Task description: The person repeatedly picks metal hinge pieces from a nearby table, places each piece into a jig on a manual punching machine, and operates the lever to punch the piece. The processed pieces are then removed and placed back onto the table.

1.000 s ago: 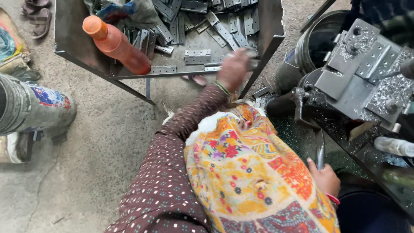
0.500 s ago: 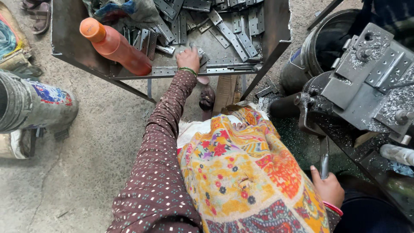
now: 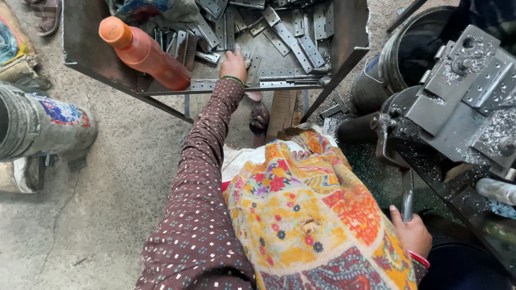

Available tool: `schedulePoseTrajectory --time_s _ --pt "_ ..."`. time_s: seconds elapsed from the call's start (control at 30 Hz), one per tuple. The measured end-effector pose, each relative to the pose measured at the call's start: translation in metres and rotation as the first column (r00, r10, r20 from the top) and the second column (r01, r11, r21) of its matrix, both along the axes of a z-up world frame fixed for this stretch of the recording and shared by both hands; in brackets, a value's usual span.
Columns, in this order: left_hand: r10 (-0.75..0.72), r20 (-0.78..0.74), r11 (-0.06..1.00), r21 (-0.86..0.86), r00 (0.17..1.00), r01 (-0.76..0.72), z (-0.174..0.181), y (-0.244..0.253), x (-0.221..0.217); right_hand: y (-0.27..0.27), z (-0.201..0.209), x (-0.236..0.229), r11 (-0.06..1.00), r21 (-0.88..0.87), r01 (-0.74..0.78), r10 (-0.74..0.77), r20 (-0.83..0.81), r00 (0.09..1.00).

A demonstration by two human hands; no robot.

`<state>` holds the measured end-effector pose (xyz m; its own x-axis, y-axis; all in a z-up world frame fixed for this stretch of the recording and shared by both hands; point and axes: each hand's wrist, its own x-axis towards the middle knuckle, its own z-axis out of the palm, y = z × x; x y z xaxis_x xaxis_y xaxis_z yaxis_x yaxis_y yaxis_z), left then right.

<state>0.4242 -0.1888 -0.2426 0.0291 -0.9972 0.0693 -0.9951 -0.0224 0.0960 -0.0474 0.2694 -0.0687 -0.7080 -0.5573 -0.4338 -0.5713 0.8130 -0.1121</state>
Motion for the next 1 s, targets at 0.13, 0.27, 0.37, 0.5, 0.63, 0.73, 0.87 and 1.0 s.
schedulePoseTrajectory --time_s 0.13,0.27,0.37,0.5,0.63,0.73,0.87,1.0 --pt "0.038 -0.019 0.988 0.149 0.999 -0.035 0.015 -0.014 -0.009 -0.001 -0.002 0.0 1.0 -0.002 0.014 -0.014 -0.011 1.0" --pt "-0.16 0.013 0.983 0.088 0.987 0.159 0.025 -0.017 -0.01 -0.001 0.0 -0.001 1.0 0.0 0.013 -0.013 0.013 1.0" --pt "-0.394 -0.047 0.916 0.056 0.918 0.396 0.039 -0.029 -0.012 -0.003 0.002 0.0 1.0 0.007 0.026 -0.027 0.043 0.999" --pt "-0.251 -0.116 0.939 0.211 0.961 0.27 0.074 -0.035 -0.014 -0.003 0.001 -0.001 1.0 -0.012 0.012 -0.011 0.022 1.0" --pt "-0.219 -0.114 0.895 0.373 0.969 0.246 0.111 -0.028 0.007 0.002 -0.007 -0.002 0.998 -0.064 0.001 -0.003 -0.028 1.0" --pt "-0.313 -0.246 0.85 0.357 0.917 0.386 0.125 -0.02 0.015 0.007 -0.01 -0.003 0.996 -0.077 -0.048 0.045 -0.052 0.998" --pt "-0.593 -0.212 0.778 0.099 0.777 0.62 0.148 0.01 0.006 0.004 -0.013 -0.004 0.987 -0.158 0.005 -0.005 0.0 1.0" --pt "-0.616 -0.114 0.787 -0.109 0.779 0.607 0.198 0.065 -0.046 0.006 -0.015 -0.003 0.985 -0.17 0.012 -0.015 -0.015 1.0"
